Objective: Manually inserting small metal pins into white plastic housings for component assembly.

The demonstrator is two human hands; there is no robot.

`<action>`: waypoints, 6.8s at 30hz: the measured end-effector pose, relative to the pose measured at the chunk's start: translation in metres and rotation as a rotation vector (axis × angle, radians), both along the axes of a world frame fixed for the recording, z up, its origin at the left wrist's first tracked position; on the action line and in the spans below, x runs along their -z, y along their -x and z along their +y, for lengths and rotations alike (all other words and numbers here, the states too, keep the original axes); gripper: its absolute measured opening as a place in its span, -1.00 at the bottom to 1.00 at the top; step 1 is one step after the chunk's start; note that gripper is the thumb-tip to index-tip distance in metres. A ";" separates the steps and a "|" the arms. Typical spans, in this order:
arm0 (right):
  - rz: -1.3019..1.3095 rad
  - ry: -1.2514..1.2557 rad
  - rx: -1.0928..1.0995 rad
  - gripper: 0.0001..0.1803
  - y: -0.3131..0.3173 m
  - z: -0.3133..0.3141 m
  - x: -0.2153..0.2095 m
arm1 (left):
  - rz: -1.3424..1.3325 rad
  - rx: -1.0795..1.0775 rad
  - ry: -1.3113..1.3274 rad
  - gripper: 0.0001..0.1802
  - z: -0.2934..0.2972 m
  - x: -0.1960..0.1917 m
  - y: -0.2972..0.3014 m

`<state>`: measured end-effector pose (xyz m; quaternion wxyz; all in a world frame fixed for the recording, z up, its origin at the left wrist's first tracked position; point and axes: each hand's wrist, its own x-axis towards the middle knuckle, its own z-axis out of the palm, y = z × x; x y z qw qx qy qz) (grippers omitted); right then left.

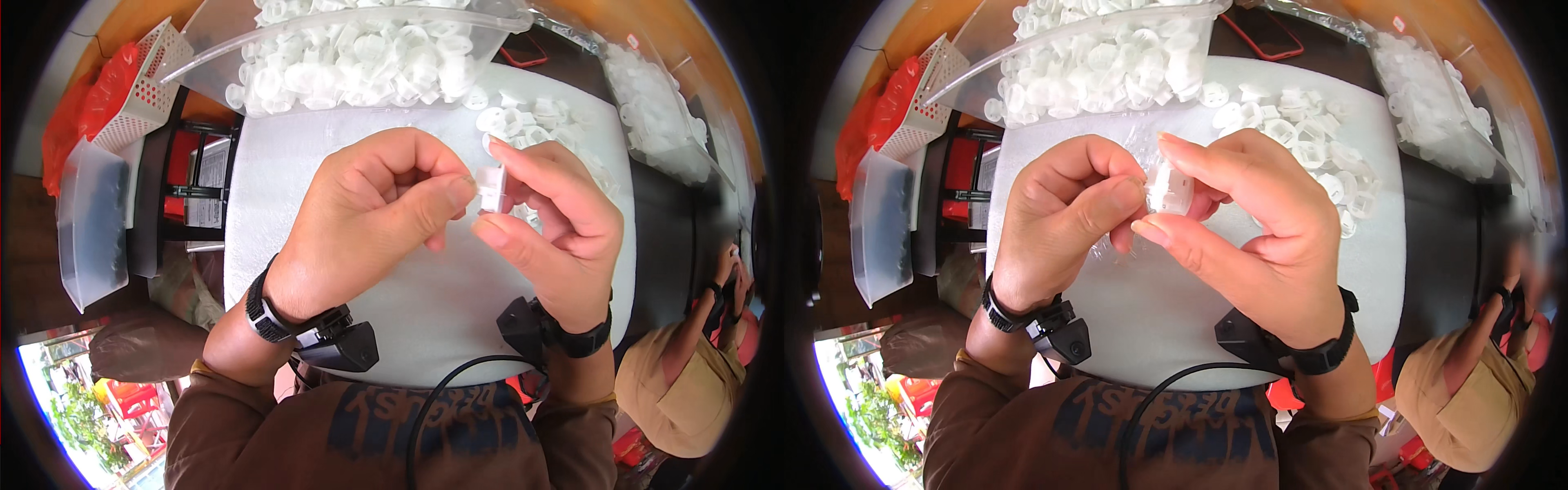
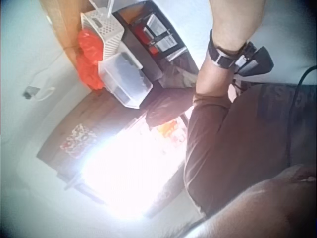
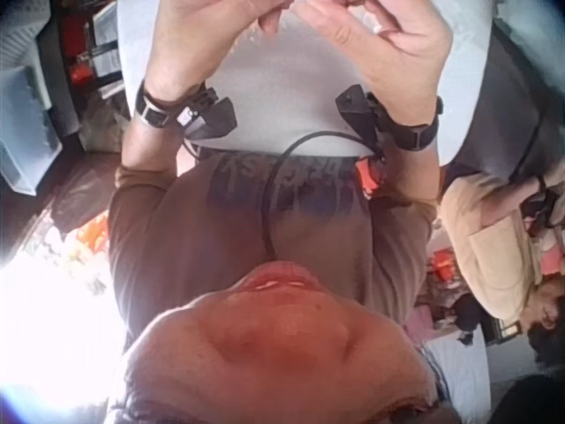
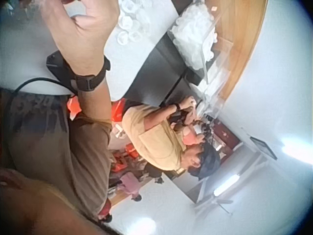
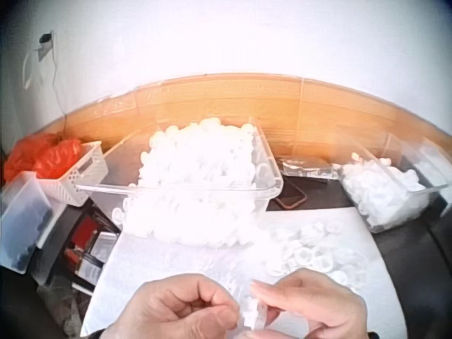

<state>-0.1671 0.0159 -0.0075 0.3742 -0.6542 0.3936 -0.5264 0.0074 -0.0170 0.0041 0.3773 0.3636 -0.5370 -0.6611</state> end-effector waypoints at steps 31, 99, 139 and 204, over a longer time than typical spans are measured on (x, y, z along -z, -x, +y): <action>0.093 0.199 0.779 -0.52 0.103 -0.018 -0.086 | 0.292 0.206 -0.189 -0.84 0.003 -0.005 -0.015; -0.638 -0.515 -0.253 -0.49 0.028 -0.007 0.000 | -0.094 0.093 -0.051 -0.83 -0.012 0.009 0.005; -0.251 -0.362 -0.222 -0.62 0.010 0.005 0.001 | 0.258 0.099 -0.176 -0.84 -0.004 0.002 -0.001; -0.510 -0.441 -0.181 -0.57 0.002 0.007 0.001 | 0.262 -0.010 0.081 -0.83 -0.002 0.010 0.003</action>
